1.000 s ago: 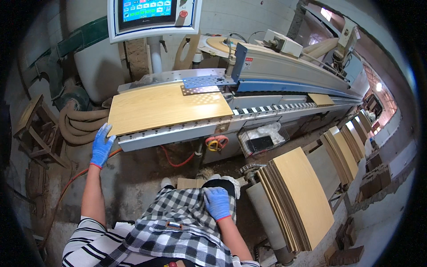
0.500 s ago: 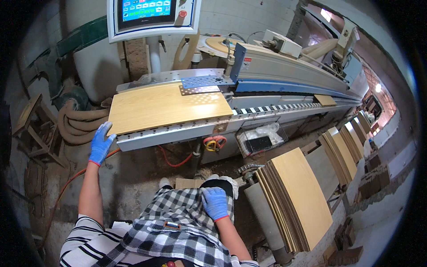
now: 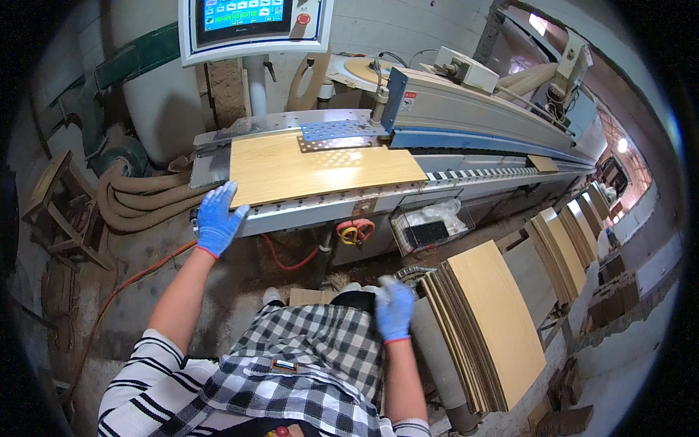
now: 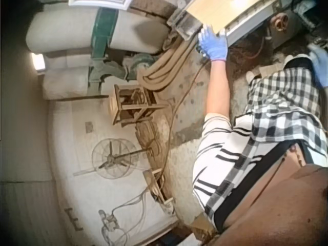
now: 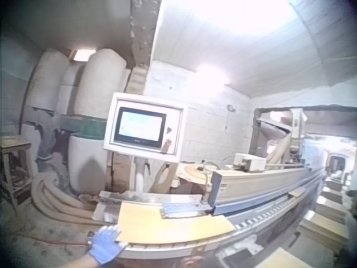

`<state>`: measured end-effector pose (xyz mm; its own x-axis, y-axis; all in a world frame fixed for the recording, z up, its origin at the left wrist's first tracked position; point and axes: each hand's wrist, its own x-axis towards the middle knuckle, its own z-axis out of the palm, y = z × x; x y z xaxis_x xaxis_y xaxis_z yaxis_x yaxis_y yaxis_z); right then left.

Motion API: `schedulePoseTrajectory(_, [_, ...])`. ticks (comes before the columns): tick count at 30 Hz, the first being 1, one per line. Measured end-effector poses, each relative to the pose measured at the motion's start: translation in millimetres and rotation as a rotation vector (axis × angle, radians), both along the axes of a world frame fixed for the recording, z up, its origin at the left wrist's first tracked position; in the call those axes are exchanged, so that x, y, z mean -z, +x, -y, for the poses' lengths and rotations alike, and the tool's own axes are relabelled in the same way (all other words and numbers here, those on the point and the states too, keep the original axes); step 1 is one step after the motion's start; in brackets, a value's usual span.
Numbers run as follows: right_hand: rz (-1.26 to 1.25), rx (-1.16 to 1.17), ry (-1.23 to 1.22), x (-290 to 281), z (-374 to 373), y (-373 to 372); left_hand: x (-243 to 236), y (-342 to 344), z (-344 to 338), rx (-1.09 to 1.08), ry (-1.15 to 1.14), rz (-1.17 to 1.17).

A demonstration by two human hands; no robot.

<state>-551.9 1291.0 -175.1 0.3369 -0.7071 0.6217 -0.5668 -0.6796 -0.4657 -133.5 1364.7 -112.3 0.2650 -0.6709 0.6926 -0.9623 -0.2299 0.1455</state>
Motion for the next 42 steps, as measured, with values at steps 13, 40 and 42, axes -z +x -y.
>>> schedulePoseTrajectory(13, [-0.673,0.417,-0.145,-13.1,89.1,-98.4,-5.2,-15.6,4.7,0.012,-0.048,0.088])
schedulePoseTrajectory(40, [1.669,0.313,0.847,28.3,-85.8,-182.2,-7.2,-13.8,0.7,0.054,-0.063,0.006])
schedulePoseTrajectory(42, [1.703,0.376,0.668,25.6,-87.9,-201.4,-7.1,-13.6,1.0,0.068,-0.053,0.003])
